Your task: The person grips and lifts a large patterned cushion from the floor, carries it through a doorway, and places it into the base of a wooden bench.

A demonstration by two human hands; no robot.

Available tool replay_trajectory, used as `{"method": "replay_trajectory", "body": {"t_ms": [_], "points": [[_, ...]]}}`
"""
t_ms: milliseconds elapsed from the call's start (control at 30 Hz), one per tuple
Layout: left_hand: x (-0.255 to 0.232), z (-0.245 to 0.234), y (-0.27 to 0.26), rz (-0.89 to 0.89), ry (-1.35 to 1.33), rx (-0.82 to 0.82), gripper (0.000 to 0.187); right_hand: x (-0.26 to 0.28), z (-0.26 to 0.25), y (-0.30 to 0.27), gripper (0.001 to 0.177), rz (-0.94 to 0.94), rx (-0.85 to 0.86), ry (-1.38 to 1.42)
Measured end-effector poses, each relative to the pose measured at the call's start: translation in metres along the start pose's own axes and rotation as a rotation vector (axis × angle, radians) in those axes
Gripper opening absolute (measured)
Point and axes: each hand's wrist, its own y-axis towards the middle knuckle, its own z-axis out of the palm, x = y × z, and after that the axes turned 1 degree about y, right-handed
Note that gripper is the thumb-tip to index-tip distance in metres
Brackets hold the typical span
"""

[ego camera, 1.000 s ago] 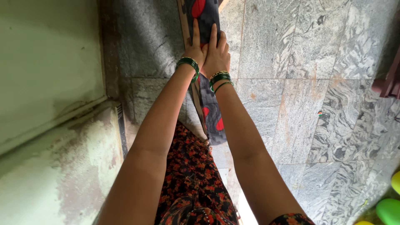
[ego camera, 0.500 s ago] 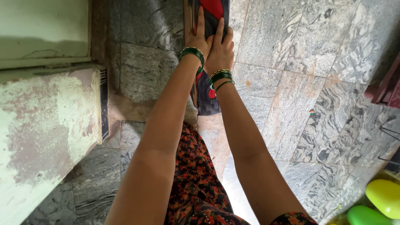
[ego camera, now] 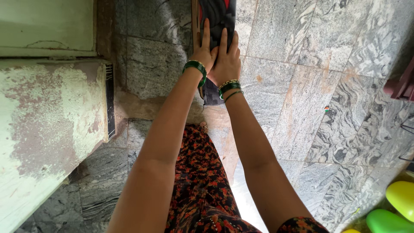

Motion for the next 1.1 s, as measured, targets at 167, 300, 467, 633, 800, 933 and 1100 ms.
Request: {"method": "replay_trajectory", "body": {"t_ms": [167,300,467,633,800,933,1100], "points": [[0.011,0.014,-0.012,0.059,0.054,-0.082,0.091,-0.001,-0.005,-0.020,0.121,-0.012,-0.009,0.001],[0.027,0.024,-0.002,0.198,0.057,-0.164,0.097,-0.006,0.002,-0.026,0.116,-0.015,-0.013,-0.028],[0.038,0.030,-0.001,0.096,-0.002,-0.050,0.085,-0.007,0.004,-0.042,0.108,-0.087,-0.102,0.005],[0.054,0.059,0.001,0.296,0.416,-0.441,0.098,-0.008,0.008,-0.056,0.101,-0.063,-0.120,-0.008],[0.038,0.051,-0.011,0.252,0.130,-0.247,0.086,-0.012,0.011,-0.053,0.099,0.044,-0.027,-0.022],[0.019,0.041,-0.022,0.190,0.096,-0.192,0.085,-0.011,0.009,-0.055,0.101,-0.021,-0.142,-0.096],[0.027,0.043,-0.012,0.152,0.037,-0.140,0.086,-0.010,0.008,-0.053,0.101,0.033,-0.047,-0.040]]}}
